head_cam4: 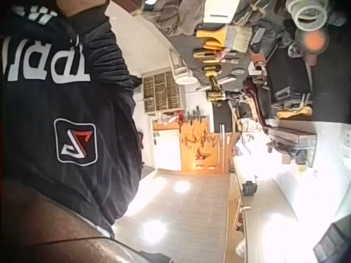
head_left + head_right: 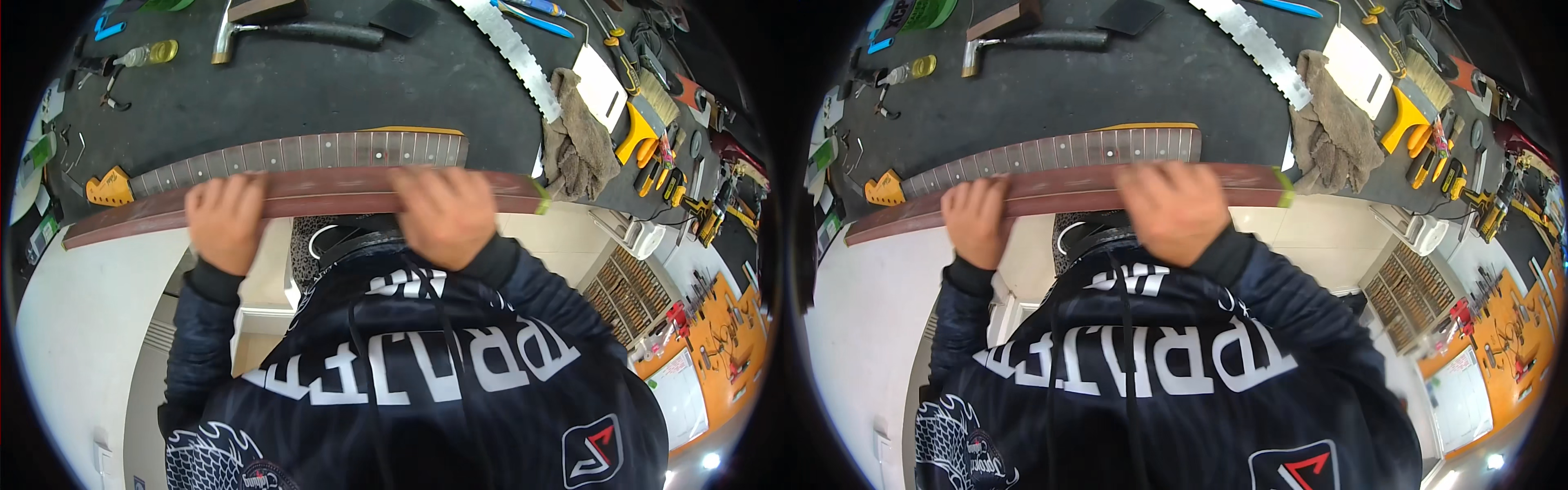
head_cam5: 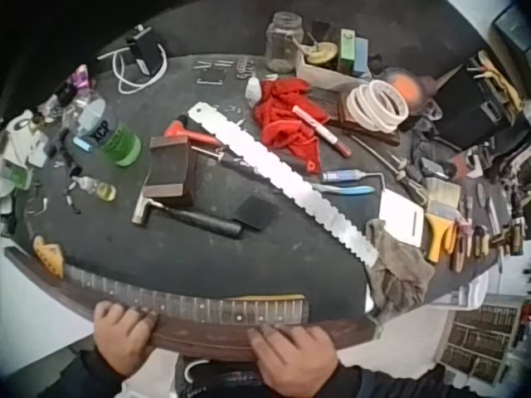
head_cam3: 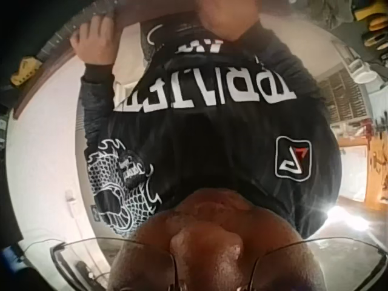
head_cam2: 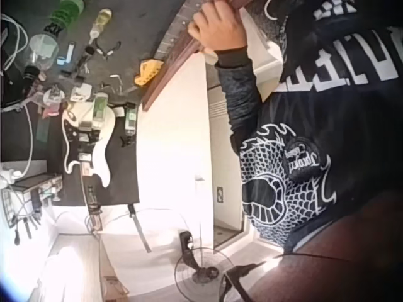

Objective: The person sands the fretboard of a detached guitar neck using a long sanding beam. Then, the person sets the sanding beam aside and brushes the guitar neck with a hand brush.

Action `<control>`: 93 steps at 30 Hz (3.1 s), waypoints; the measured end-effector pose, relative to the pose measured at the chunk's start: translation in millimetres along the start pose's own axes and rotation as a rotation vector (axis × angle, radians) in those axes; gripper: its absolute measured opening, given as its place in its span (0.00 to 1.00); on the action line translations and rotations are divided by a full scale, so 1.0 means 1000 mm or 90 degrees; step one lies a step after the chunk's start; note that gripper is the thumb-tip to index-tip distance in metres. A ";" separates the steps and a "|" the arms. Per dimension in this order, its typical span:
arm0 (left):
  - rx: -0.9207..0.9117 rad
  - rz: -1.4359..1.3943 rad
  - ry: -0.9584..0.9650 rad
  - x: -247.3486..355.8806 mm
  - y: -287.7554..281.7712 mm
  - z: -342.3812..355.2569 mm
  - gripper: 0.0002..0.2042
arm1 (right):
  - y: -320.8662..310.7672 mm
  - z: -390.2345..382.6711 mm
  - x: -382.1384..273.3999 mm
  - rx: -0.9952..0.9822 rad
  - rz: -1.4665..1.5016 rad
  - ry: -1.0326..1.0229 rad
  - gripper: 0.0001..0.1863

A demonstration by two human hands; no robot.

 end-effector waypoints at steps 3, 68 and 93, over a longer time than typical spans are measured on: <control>0.005 0.003 0.031 0.079 0.002 0.021 0.08 | -0.029 -0.057 0.048 -0.030 -0.038 -0.005 0.30; -0.067 -0.100 0.033 0.083 -0.004 0.089 0.07 | -0.040 -0.018 0.092 -0.044 0.038 0.046 0.21; -0.067 -0.122 0.090 0.131 0.008 0.069 0.09 | -0.060 -0.069 0.092 -0.063 0.016 0.059 0.22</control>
Point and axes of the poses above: each hand's wrist, its own z-axis towards the middle knuckle, its own y-axis out of the palm, x = y × z, the point moved 5 cm from there along z, towards the middle knuckle, and after that the axes turned 13 degrees about -y, right-handed, at the moved point
